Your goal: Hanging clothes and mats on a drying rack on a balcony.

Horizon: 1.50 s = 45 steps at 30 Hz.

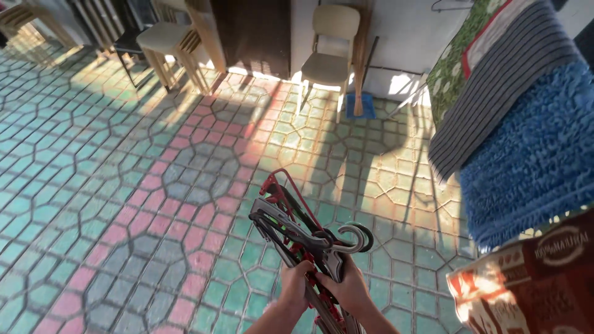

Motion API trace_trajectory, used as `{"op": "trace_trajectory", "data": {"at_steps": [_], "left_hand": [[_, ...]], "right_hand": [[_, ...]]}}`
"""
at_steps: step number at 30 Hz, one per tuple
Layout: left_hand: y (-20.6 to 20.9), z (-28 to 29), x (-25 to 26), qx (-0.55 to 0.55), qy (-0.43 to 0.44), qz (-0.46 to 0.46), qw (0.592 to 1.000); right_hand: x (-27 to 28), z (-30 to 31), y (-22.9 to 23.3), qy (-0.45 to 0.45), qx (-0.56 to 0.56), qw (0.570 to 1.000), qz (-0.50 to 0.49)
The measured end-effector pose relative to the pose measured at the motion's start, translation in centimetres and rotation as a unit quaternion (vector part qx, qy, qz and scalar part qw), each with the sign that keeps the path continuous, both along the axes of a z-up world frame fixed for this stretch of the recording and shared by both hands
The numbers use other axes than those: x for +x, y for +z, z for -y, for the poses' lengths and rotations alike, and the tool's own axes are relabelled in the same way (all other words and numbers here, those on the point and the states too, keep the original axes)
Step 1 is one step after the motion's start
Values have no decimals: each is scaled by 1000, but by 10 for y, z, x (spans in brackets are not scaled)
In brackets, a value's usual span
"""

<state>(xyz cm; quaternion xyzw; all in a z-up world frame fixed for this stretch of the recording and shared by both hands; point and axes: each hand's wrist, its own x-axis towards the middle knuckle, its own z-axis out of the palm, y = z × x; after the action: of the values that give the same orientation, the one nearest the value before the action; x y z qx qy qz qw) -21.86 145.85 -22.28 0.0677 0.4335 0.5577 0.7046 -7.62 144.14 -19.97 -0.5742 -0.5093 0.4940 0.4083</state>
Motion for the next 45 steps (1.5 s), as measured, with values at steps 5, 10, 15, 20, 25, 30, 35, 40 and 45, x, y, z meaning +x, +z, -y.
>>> {"op": "trace_trajectory", "data": {"at_steps": [5,10,15,20,25,30,35,40,45], "left_hand": [[-35,-102,31,8,-68,17,998],[-6,-225,56,21,-121,33,992],[7,-335,85,45,-193,57,978],[-34,-405,127,133,-250,-149,948],[49,-450,151,454,-144,-457,751],[94,-533,206,603,-177,-528,571],[108,-611,250,617,-175,-559,525],[85,-685,276,623,-140,-532,556],[108,-747,307,629,-170,-496,574]], "right_hand": [[36,-93,-4,-52,-23,989,138],[60,-195,-15,-108,50,988,99],[78,-279,-3,-186,34,977,100],[119,-330,-8,-266,31,953,140],[160,-399,14,-295,-14,940,168],[200,-477,8,-261,151,951,73],[239,-559,14,-281,171,932,150],[277,-629,-8,-265,67,930,245],[285,-677,12,-197,-27,920,338]]}}
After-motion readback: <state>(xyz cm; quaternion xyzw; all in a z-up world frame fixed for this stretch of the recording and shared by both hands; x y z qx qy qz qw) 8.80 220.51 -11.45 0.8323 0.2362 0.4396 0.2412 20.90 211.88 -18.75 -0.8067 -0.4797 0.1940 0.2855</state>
